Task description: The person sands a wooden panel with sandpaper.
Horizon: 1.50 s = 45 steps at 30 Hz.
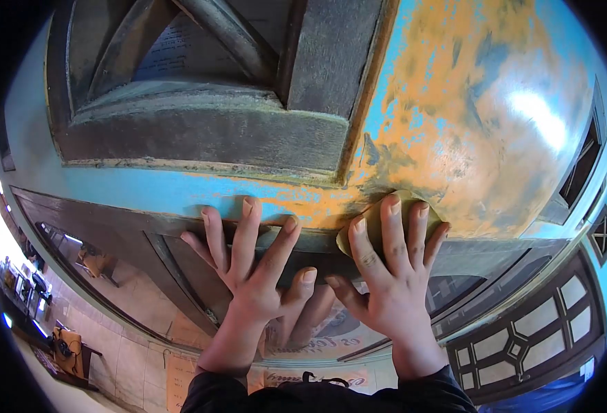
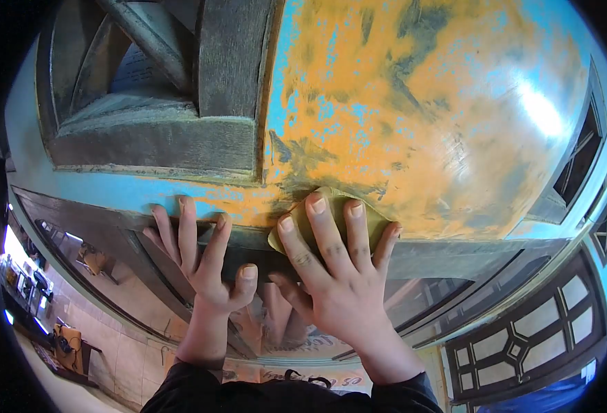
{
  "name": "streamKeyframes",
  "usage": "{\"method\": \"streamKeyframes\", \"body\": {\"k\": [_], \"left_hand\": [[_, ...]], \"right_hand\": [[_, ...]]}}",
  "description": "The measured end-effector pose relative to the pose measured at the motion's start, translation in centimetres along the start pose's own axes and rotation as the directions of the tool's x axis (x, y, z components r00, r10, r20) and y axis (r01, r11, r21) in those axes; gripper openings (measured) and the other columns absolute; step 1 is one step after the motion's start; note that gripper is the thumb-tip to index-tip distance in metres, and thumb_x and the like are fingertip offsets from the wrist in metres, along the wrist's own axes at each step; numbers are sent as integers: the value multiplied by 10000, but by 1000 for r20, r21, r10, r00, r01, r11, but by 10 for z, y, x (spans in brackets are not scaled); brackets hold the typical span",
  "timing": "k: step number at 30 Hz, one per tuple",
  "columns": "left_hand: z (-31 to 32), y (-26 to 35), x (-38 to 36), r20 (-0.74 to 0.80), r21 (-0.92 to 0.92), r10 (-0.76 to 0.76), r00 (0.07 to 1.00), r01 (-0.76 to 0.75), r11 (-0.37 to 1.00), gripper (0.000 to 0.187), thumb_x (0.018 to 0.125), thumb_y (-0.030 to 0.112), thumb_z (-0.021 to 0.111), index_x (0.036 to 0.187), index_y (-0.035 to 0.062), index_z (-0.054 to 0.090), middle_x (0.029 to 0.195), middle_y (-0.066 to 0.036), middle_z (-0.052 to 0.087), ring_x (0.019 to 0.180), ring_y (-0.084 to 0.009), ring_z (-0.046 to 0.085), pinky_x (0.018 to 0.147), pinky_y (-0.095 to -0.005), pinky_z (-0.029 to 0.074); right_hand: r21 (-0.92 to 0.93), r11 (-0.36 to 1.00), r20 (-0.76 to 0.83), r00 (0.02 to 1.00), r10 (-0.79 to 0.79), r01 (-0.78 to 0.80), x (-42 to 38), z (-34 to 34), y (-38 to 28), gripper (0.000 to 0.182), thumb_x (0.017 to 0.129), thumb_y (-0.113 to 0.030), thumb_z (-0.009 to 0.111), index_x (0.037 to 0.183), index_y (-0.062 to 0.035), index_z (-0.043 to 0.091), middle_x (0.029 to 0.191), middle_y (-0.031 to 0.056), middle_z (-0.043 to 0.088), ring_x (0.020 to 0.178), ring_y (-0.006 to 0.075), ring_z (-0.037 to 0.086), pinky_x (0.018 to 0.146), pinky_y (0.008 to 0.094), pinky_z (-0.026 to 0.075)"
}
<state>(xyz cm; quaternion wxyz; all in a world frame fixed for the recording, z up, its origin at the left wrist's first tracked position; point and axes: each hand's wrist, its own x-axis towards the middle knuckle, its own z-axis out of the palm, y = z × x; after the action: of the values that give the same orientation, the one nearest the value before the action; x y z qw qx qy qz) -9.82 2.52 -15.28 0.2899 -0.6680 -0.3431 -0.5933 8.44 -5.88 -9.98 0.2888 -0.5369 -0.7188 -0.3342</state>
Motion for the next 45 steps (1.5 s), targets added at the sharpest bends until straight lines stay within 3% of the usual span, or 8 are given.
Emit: {"method": "streamKeyframes", "body": {"k": [15, 26, 27, 31, 35, 38, 40, 45], "left_hand": [[-1, -2, 1, 4, -38, -4, 1000, 4, 999, 621, 976, 540, 425, 1300, 65, 659, 1541, -255, 424, 1499, -521, 186, 1196, -642, 8], [-1, -2, -1, -6, -46, 13, 1000, -13, 999, 583, 968, 515, 468, 1291, 68, 657, 1535, -257, 428, 1491, -529, 202, 1196, -650, 10], [-2, -1, 0, -2, -45, 8, 1000, -8, 999, 579, 972, 509, 464, 1293, 67, 655, 1535, -257, 428, 1492, -527, 201, 1196, -650, 9], [-1, 0, 0, -8, -56, -3, 1000, 2, 998, 565, 993, 477, 429, 1313, 62, 640, 1536, -256, 428, 1494, -520, 205, 1200, -643, 11], [-1, -3, -4, 5, -80, -15, 1000, 15, 997, 576, 1006, 463, 388, 1337, 54, 622, 1538, -256, 425, 1496, -514, 207, 1206, -631, 13], [-1, -3, -4, 5, -107, -36, 999, 36, 994, 563, 995, 477, 397, 1313, 89, 652, 1534, -227, 441, 1507, -491, 192, 1205, -627, -11], [1, -1, -6, -1, -164, -93, 996, 92, 982, 522, 975, 507, 437, 1256, 167, 717, 1525, -168, 476, 1527, -447, 165, 1199, -632, -59], [0, -3, -6, 15, -150, -67, 998, 68, 986, 519, 960, 518, 473, 1263, 170, 712, 1536, -167, 463, 1527, -449, 163, 1193, -646, -56]], "right_hand": [[0, 999, -16, 999, 35, -35, -11, 7, 2, 642, 839, -476, 733, 1437, -304, 576, 1609, 82, 372, 1518, 402, 221, 1143, 740, 30], [14, 1000, -51, 999, 10, -9, 0, 8, -2, 629, 843, -473, 727, 1433, -311, 584, 1613, 79, 368, 1535, 381, 192, 1172, 695, 3], [-56, 997, -31, 998, -61, 59, 8, 5, -4, 730, 794, -461, 782, 1444, -216, 556, 1628, 215, 275, 1517, 501, 136, 1146, 736, 21], [-30, 997, -31, 997, -71, 70, 13, 8, -9, 700, 806, -472, 771, 1438, -248, 569, 1625, 180, 312, 1525, 484, 133, 1146, 734, 14], [0, 999, -61, 998, -33, 33, 2, 12, -5, 624, 858, -497, 687, 1448, -337, 561, 1593, 39, 407, 1497, 348, 293, 1164, 699, 50], [-33, 996, -41, 995, -86, 85, 23, 4, -12, 674, 814, -469, 759, 1427, -251, 583, 1617, 169, 333, 1522, 467, 169, 1158, 714, 17], [-41, 996, -48, 995, -86, 84, 26, 3, -14, 671, 818, -472, 752, 1428, -250, 583, 1615, 170, 337, 1518, 466, 180, 1159, 711, 17], [-66, 991, -64, 991, -117, 113, 3, 12, 0, 655, 839, -474, 729, 1433, -241, 579, 1610, 175, 345, 1517, 465, 185, 1162, 704, 16]]}}
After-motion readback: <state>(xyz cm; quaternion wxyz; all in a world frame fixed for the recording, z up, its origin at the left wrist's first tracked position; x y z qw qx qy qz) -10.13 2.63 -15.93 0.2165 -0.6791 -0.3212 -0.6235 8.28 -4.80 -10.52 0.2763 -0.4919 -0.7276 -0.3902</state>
